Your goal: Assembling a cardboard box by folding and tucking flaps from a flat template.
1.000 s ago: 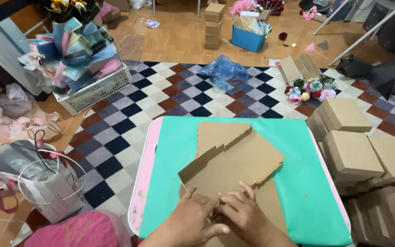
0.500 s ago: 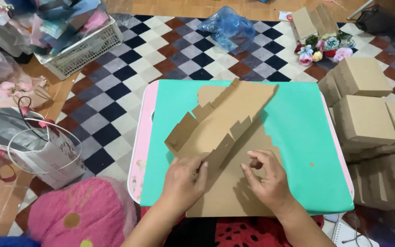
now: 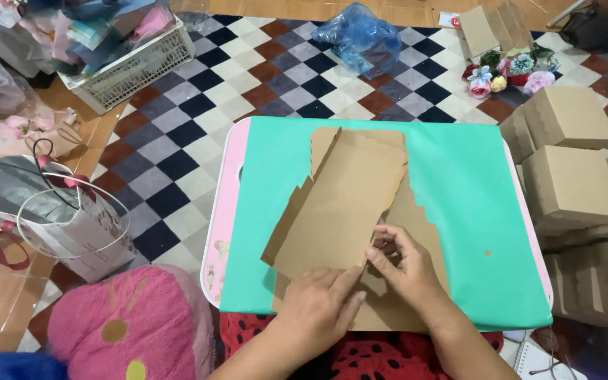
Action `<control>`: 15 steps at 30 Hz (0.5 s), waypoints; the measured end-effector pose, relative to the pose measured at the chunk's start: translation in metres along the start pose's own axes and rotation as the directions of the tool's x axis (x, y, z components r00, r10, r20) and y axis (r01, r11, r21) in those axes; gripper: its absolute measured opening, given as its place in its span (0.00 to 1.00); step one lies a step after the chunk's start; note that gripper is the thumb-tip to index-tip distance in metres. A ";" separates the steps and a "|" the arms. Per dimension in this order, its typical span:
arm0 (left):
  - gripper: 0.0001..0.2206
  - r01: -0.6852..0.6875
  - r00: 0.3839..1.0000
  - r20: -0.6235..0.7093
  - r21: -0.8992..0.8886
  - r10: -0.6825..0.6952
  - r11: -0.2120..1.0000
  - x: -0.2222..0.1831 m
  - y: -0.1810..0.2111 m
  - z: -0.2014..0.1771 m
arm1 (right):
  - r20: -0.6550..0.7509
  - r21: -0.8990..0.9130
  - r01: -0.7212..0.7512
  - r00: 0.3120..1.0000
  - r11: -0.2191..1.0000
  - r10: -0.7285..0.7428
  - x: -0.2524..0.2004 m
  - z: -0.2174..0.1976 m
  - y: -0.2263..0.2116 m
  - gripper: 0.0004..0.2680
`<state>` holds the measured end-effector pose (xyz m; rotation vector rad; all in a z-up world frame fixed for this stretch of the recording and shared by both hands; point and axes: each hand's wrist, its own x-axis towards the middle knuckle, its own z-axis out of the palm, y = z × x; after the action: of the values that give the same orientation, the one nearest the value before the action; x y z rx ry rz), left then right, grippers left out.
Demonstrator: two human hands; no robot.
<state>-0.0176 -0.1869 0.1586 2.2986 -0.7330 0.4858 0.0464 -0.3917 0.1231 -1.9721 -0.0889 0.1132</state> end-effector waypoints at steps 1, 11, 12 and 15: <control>0.14 0.007 1.000 0.001 -0.001 -0.007 1.000 0.003 -0.002 -0.013 | 0.005 0.000 -0.004 1.000 1.000 0.004 0.001 -0.003 0.000 0.16; 0.24 0.790 0.607 0.171 -0.030 -0.776 0.612 0.060 -0.092 -0.079 | -0.029 -0.015 -0.313 0.949 0.949 0.313 0.038 -0.036 -0.025 0.19; 0.28 0.846 0.501 0.295 0.033 -0.814 0.533 0.069 -0.101 -0.075 | -0.004 -0.066 -0.382 0.924 0.922 0.382 0.041 -0.036 -0.035 0.20; 0.31 0.871 0.416 0.408 0.076 -0.812 0.485 0.085 -0.108 -0.060 | 0.011 -0.055 -0.431 0.902 0.901 0.432 0.050 -0.028 -0.043 0.19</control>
<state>0.1063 -0.1097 0.1923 2.2733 0.3226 -0.5296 0.0990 -0.3942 0.1718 -2.0136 0.3382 0.4269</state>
